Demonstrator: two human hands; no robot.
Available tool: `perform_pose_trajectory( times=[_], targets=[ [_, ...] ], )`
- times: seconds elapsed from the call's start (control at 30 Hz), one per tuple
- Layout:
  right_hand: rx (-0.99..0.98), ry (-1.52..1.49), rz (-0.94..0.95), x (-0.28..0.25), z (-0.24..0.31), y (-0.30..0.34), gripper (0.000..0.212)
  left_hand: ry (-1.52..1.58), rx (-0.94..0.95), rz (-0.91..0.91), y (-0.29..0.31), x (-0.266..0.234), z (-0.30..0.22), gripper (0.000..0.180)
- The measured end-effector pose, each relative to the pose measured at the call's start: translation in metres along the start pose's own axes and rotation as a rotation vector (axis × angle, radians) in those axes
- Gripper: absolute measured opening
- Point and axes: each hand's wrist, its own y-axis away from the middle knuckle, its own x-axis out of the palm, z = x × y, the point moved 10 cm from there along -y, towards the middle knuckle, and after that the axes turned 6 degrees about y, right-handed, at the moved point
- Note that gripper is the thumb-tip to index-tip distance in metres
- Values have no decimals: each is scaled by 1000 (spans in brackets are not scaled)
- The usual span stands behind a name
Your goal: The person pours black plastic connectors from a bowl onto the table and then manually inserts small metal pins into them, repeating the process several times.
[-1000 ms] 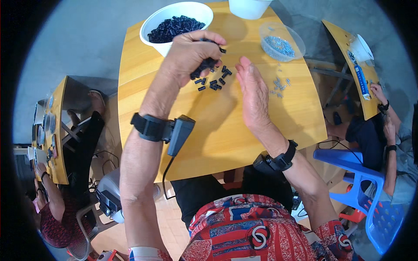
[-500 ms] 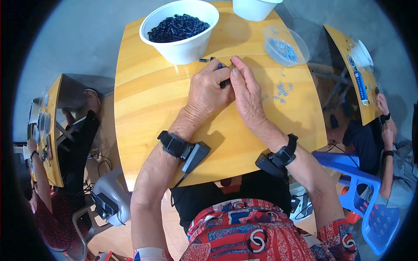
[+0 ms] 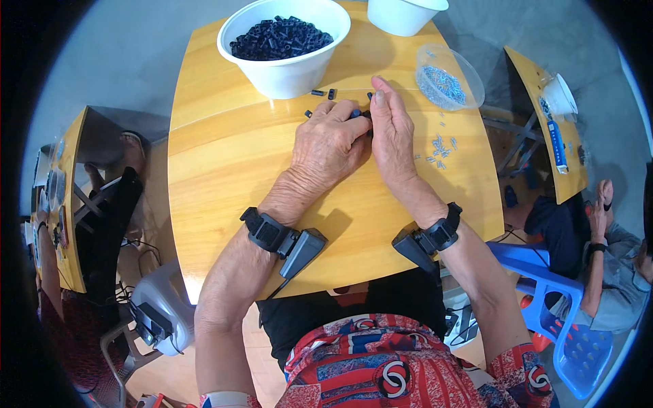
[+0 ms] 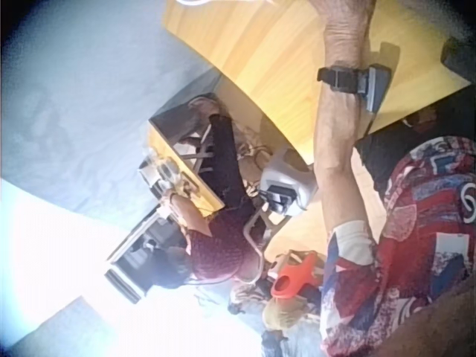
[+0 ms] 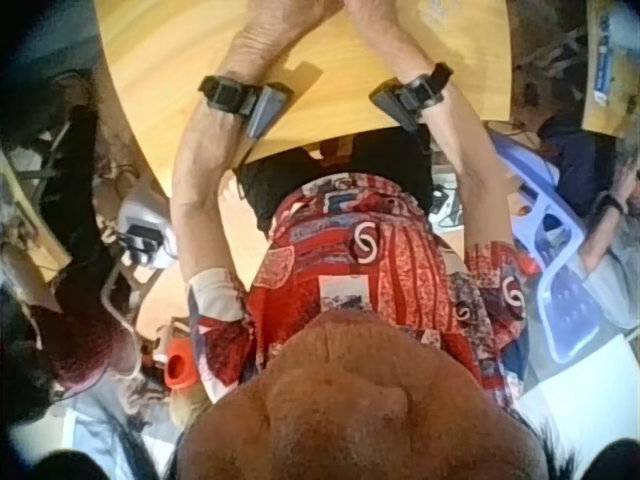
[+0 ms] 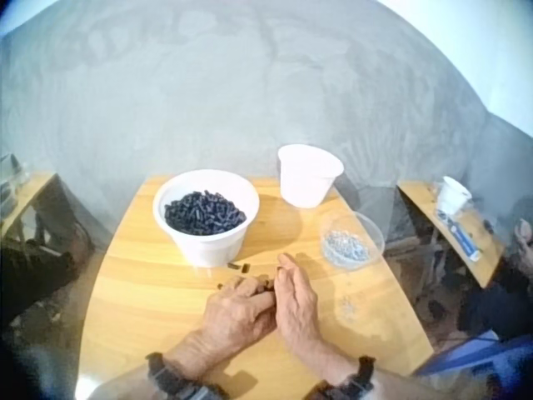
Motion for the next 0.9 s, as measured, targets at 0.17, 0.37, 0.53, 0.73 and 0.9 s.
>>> perform_pose_trajectory(
  times=[0.17,0.37,0.53,0.73,0.9],
  targets=[
    [-34,71,45,7,0,-2,43,-27,-20,38,0,1,0,15],
    [-86,92,64,10,5,-1,39,-34,-8,50,1,3,2,19],
    [-82,93,71,12,4,-1,39,8,10,63,2,5,2,24],
    [-66,19,66,12,0,-1,41,-27,7,33,3,2,-1,29],
    [-68,2,65,12,4,-1,43,-115,3,37,4,0,-2,31]
  ],
)
